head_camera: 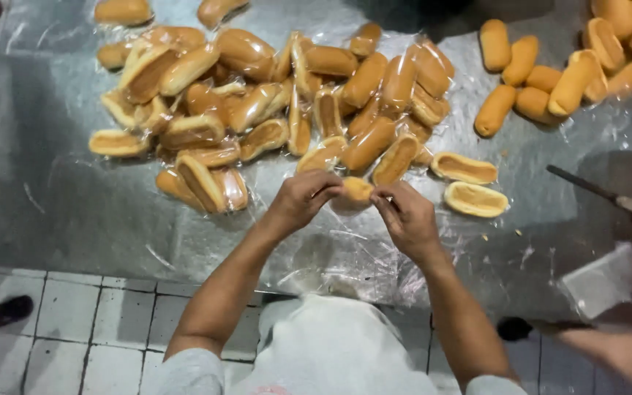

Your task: Wrapping individual bread rolls in plastic film on a stainless steel production table.

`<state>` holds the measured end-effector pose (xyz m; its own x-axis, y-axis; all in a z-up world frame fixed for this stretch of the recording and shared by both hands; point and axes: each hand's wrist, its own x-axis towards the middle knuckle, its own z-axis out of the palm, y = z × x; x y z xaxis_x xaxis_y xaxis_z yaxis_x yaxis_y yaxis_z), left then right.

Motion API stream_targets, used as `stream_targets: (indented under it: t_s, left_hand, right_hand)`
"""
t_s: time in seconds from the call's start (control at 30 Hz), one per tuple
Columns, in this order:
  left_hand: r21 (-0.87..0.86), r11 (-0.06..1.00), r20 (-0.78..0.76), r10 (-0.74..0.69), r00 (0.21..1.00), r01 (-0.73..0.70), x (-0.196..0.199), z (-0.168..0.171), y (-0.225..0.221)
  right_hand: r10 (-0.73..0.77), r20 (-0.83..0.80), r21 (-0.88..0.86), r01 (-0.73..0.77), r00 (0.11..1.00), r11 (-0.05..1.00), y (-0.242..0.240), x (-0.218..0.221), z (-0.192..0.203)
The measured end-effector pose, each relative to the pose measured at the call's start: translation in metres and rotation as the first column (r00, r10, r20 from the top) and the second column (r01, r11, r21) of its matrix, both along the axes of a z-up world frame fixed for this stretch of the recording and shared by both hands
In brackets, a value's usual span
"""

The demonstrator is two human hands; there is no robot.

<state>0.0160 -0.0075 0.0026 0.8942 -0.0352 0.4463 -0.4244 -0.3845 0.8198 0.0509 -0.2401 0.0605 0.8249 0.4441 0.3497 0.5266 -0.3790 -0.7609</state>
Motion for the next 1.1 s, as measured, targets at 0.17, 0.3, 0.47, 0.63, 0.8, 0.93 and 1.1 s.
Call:
stream_targets:
  t_s: [0.17, 0.3, 0.47, 0.63, 0.8, 0.93, 1.1]
  left_hand:
    - [-0.075, 0.995, 0.106, -0.061, 0.992, 0.069, 0.013, 0.043, 0.002]
    - [0.05, 0.999, 0.192, -0.012, 0.981, 0.003, 0.001, 0.029, -0.015]
    - [0.307, 0.949, 0.297, -0.02, 0.955, -0.076, -0.004, 0.034, -0.018]
    - [0.405, 0.91, 0.343, -0.056, 0.938, -0.094, -0.01, 0.029, -0.026]
    - [0.348, 0.935, 0.273, -0.036, 0.961, -0.065, -0.009, -0.003, -0.018]
    - [-0.327, 0.941, -0.053, -0.104, 0.993, 0.081, -0.007, 0.04, -0.006]
    - [-0.389, 0.898, -0.138, 0.162, 0.977, -0.204, 0.003, 0.044, -0.052]
  right_hand:
    - [0.137, -0.078, 0.029, -0.135, 0.988, 0.99, -0.014, 0.018, 0.032]
    - [0.122, -0.104, -0.007, -0.124, 0.987, 0.992, -0.014, 0.01, 0.049]
    - [0.202, -0.068, -0.105, -0.209, 0.977, 0.972, 0.01, 0.008, 0.035]
    - [0.281, 0.005, -0.29, -0.268, 0.96, 0.919, 0.011, 0.009, 0.024]
    - [0.458, -0.316, 0.145, -0.435, 0.831, 0.889, -0.008, 0.002, -0.003]
    - [0.383, -0.264, 0.74, -0.069, 0.885, 0.669, -0.056, 0.014, -0.016]
    - [0.417, -0.56, 0.726, 0.182, 0.716, 0.663, -0.042, 0.006, -0.028]
